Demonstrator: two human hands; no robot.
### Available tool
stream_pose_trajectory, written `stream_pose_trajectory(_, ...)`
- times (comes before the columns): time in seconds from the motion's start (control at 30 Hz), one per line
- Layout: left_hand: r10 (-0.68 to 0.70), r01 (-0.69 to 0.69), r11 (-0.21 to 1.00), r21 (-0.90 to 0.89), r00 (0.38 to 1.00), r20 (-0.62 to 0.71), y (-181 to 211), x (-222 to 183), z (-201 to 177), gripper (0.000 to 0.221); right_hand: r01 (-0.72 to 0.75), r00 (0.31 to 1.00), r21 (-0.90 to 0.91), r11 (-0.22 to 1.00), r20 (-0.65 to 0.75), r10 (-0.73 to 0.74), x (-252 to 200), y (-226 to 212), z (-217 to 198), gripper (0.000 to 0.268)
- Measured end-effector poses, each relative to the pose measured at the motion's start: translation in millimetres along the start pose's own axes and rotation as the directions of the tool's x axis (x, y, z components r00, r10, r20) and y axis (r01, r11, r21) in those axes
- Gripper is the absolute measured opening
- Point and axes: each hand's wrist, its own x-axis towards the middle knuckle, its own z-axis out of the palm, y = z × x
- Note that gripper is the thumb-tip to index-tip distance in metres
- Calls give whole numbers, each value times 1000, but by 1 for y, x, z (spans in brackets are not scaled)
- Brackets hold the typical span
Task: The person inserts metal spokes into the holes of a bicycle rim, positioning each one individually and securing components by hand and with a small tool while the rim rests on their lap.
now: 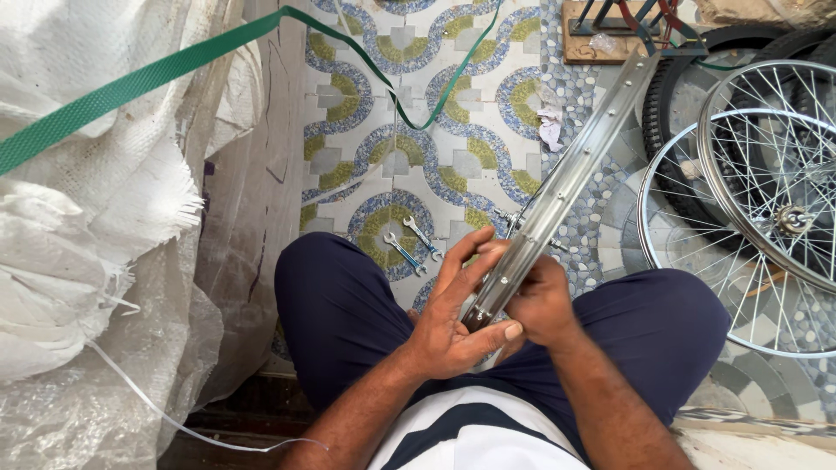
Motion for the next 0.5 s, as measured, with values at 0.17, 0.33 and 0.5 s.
stream_pose_trajectory(0.17,-17,17,1000,-21,999,-32,1,-2,-1,77,151,975,285,947,117,-191,-1,-15,-9,33)
stream_pose_trajectory(0.33,-21,20,999,-29,1000,-21,4,1,-1,77,173,975,329,928,74,-208,0,-12,-10,27)
stream_pose_trajectory(0.5,9,-9,999,52,1000,0,16,21,-7,82,291,951,220,931,43,-307,0,-11,-1,24)
